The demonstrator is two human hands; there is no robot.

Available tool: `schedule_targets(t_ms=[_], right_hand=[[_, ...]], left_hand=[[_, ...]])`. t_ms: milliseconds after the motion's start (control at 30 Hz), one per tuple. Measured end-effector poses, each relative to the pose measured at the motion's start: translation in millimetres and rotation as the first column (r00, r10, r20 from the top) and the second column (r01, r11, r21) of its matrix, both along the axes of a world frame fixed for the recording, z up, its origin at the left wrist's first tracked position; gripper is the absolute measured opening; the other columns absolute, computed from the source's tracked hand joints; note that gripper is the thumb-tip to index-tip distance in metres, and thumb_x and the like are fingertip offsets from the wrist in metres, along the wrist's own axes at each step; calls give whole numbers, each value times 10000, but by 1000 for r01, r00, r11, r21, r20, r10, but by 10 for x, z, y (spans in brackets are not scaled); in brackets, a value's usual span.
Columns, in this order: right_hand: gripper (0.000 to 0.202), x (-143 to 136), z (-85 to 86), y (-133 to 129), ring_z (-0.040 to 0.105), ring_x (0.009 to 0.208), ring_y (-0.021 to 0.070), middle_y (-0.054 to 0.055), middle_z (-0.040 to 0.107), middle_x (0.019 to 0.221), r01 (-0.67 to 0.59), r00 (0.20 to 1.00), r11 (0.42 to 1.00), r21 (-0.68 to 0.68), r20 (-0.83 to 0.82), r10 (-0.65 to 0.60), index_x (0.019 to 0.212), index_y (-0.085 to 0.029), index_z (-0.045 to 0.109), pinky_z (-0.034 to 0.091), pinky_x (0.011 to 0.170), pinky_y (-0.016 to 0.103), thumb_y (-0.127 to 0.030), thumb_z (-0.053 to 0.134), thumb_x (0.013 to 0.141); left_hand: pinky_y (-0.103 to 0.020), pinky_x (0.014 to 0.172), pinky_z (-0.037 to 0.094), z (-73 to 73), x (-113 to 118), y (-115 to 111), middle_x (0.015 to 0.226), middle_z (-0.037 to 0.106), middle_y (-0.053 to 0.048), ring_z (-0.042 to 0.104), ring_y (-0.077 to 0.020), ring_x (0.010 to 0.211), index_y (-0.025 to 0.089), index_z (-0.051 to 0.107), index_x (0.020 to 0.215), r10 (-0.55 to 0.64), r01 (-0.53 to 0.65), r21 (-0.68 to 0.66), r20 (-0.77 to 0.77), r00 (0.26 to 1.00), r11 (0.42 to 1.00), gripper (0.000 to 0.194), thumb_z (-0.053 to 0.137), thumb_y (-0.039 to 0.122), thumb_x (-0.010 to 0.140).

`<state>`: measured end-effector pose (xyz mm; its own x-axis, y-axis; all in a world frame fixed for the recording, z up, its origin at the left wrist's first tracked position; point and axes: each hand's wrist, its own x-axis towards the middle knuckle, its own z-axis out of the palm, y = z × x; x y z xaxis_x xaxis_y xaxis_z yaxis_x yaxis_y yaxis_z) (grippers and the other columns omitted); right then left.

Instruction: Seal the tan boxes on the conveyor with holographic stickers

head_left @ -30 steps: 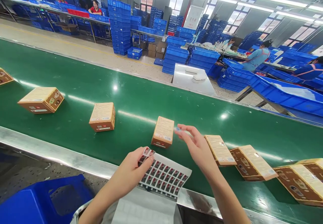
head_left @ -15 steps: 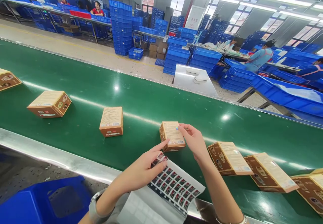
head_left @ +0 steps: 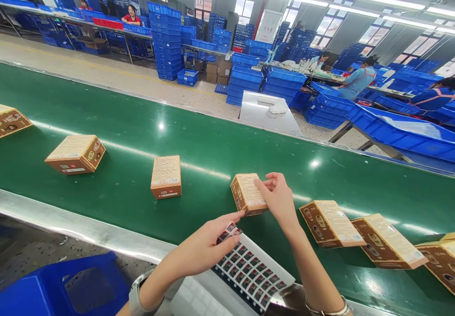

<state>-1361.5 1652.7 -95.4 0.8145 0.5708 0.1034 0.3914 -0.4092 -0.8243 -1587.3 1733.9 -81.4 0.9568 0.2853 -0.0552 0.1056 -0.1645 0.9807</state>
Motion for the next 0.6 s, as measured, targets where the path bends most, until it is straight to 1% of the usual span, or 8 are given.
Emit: schedule_targets(t_ms=[67, 133, 233, 267, 333, 433, 500, 600], right_hand=[[399, 73, 32, -16, 637, 722, 248, 32, 667, 732, 8, 999, 999, -38, 49, -6, 1021, -207, 540, 483, 698, 376, -539, 603, 810], [364, 80, 91, -54, 623, 729, 264, 39, 666, 723, 31, 996, 997, -77, 90, -24, 1045, -197, 561, 465, 729, 407, -496, 564, 837], [323, -106, 221, -163, 631, 880, 303, 113, 709, 930, 39, 961, 995, -87, 275, -14, 1088, -187, 586, 443, 827, 466, -434, 486, 905], [302, -217, 266, -208, 630, 940, 305, 122, 708, 1006, -16, 939, 997, -73, 343, 40, 1086, -195, 597, 442, 855, 468, -422, 468, 934], [245, -471, 338, -294, 630, 1028, 283, 100, 703, 1099, -247, 865, 967, -62, 435, 249, 1066, -228, 623, 453, 896, 445, -402, 476, 974], [128, -810, 381, -367, 616, 1124, 258, 65, 689, 1187, -556, 666, 821, -125, 523, 531, 1057, -260, 637, 455, 950, 430, -324, 572, 967], [94, -941, 372, -366, 595, 1175, 270, 71, 675, 1228, -586, 574, 793, -169, 604, 553, 1040, -254, 635, 436, 981, 460, -252, 593, 956], [82, -1003, 341, -316, 596, 1186, 282, 80, 687, 1204, -572, 514, 797, -193, 673, 532, 970, -241, 615, 426, 987, 493, -175, 568, 952]], left_hand=[[-291, 818, 486, -43, -38, -25, 908, 678, -32, 618, -197, 900, 182, 677, 990, 20, -21, -29, -53, 998, 999, 301, 510, 431, 961], [-236, 631, 410, -94, -85, -56, 712, 559, 16, 519, -136, 684, 162, 607, 785, 53, -61, -96, -81, 995, 994, 367, 494, 460, 967], [-225, 579, 336, -166, -163, -102, 671, 470, 31, 421, -112, 629, 158, 541, 749, 130, -145, -221, -79, 988, 964, 397, 502, 493, 959], [-227, 580, 333, -184, -186, -114, 675, 467, 29, 413, -113, 631, 157, 541, 760, 153, -168, -251, -78, 985, 953, 395, 507, 499, 956], [-227, 576, 321, -209, -221, -127, 675, 456, 27, 396, -113, 631, 157, 536, 762, 195, -207, -274, -73, 978, 939, 390, 516, 498, 951], [-226, 561, 278, -208, -248, -128, 658, 410, 39, 342, -108, 625, 162, 510, 731, 231, -235, -234, -44, 972, 944, 385, 517, 476, 954], [-228, 560, 257, -185, -256, -123, 653, 379, 45, 308, -108, 629, 165, 490, 706, 245, -244, -187, -20, 969, 951, 394, 506, 464, 960], [-225, 569, 265, -145, -270, -121, 652, 399, 48, 316, -109, 633, 164, 504, 702, 251, -248, -165, -6, 968, 954, 356, 528, 420, 949]])
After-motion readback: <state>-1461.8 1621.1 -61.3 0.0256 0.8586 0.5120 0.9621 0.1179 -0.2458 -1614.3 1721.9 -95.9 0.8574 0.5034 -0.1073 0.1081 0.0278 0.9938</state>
